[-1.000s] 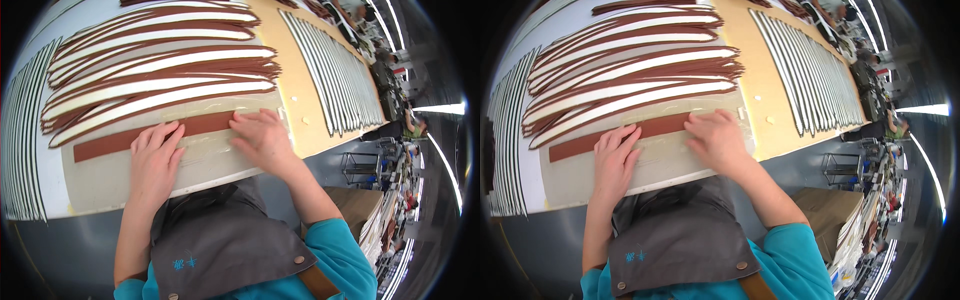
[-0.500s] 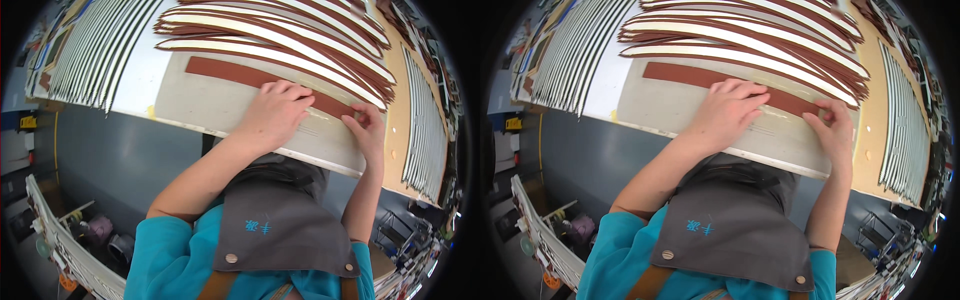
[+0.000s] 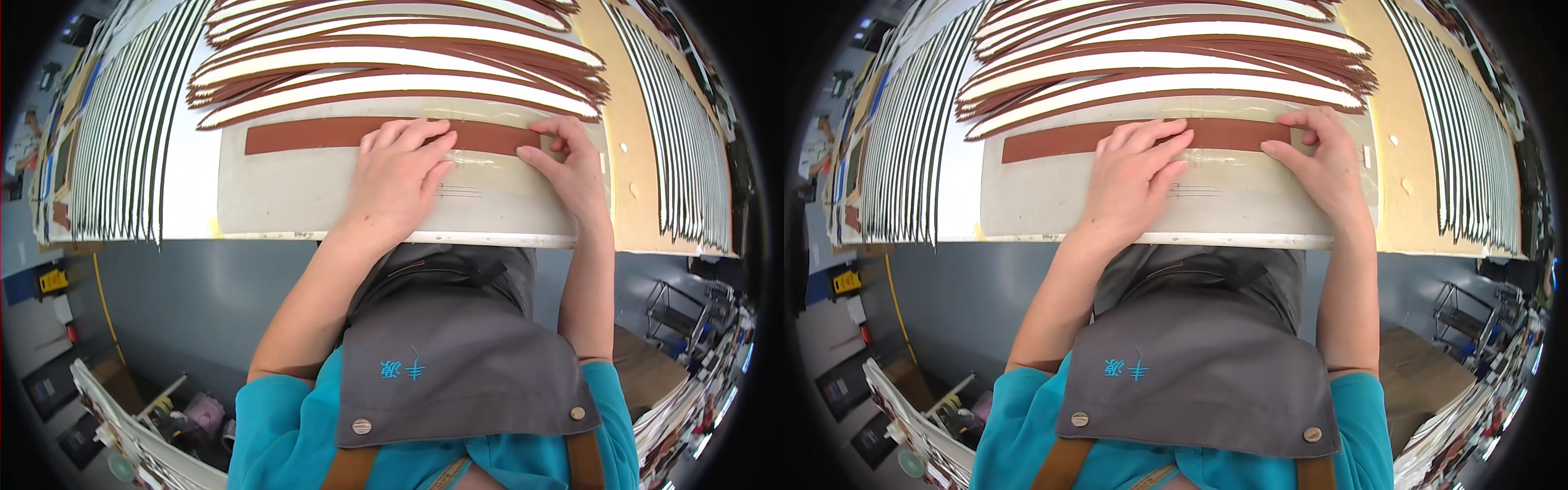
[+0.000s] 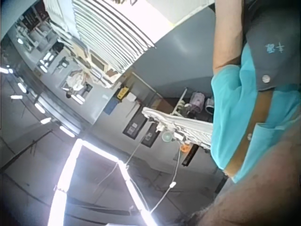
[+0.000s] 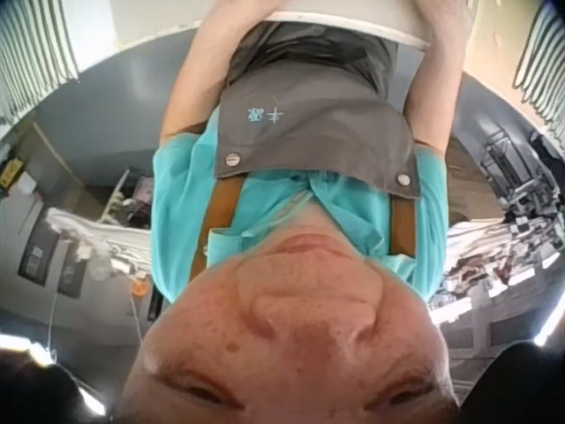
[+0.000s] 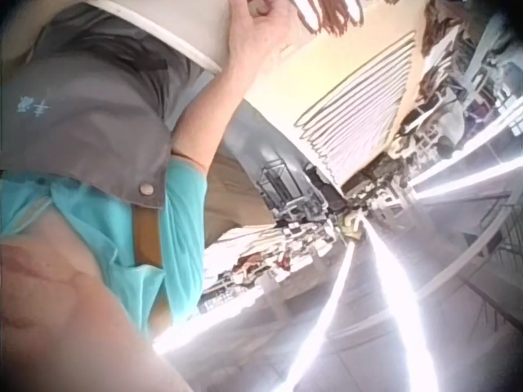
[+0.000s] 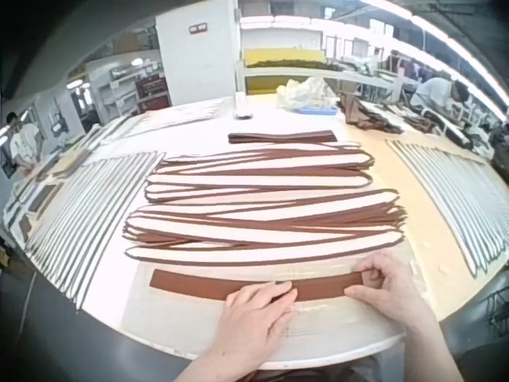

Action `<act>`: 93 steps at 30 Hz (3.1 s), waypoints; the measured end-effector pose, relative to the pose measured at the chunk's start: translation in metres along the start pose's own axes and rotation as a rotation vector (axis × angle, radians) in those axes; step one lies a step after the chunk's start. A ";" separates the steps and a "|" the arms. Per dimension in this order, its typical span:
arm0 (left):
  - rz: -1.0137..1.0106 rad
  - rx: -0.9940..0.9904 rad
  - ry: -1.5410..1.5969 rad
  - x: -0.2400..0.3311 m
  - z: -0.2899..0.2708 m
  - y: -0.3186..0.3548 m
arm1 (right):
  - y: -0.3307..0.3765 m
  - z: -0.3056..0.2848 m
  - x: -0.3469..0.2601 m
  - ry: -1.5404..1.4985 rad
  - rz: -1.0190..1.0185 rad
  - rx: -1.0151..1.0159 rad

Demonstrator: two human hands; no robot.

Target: The person repeatedly picks up long, serrated brown strips and places them onto a white backing sheet on a table. They smooth the strips down with their hands to ensure they adhere to the surface. The process is repetitive, involving handling individual strips one by one.

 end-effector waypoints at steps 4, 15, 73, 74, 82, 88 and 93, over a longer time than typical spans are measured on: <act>0.021 -0.003 0.004 0.002 0.001 -0.002 | 0.001 -0.001 0.003 -0.010 0.027 -0.005; 0.033 -0.005 -0.018 -0.001 -0.001 0.000 | 0.012 0.007 0.017 -0.228 0.018 0.072; -0.274 -0.534 0.144 0.016 -0.055 -0.022 | 0.000 -0.060 0.080 -0.590 0.466 0.090; -0.259 -0.500 0.116 0.010 -0.050 -0.022 | 0.011 -0.068 0.077 -0.572 0.459 0.114; -0.354 -0.318 0.170 -0.028 -0.026 -0.020 | 0.071 -0.083 0.030 0.119 -0.082 0.168; -0.361 -0.348 0.119 -0.023 -0.018 -0.035 | 0.072 -0.065 0.027 0.392 -0.125 0.203; -0.360 -0.333 0.054 -0.015 -0.012 -0.046 | 0.068 -0.066 0.040 0.475 -0.150 0.239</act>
Point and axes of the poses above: each hand's wrist, its own y-axis away from the middle knuckle, its own z-axis out of the palm, x = y × z, the point moved 6 cm from there along -y, towards the middle knuckle, and after that the axes turned 13 degrees about x, right-handed, at the moved point
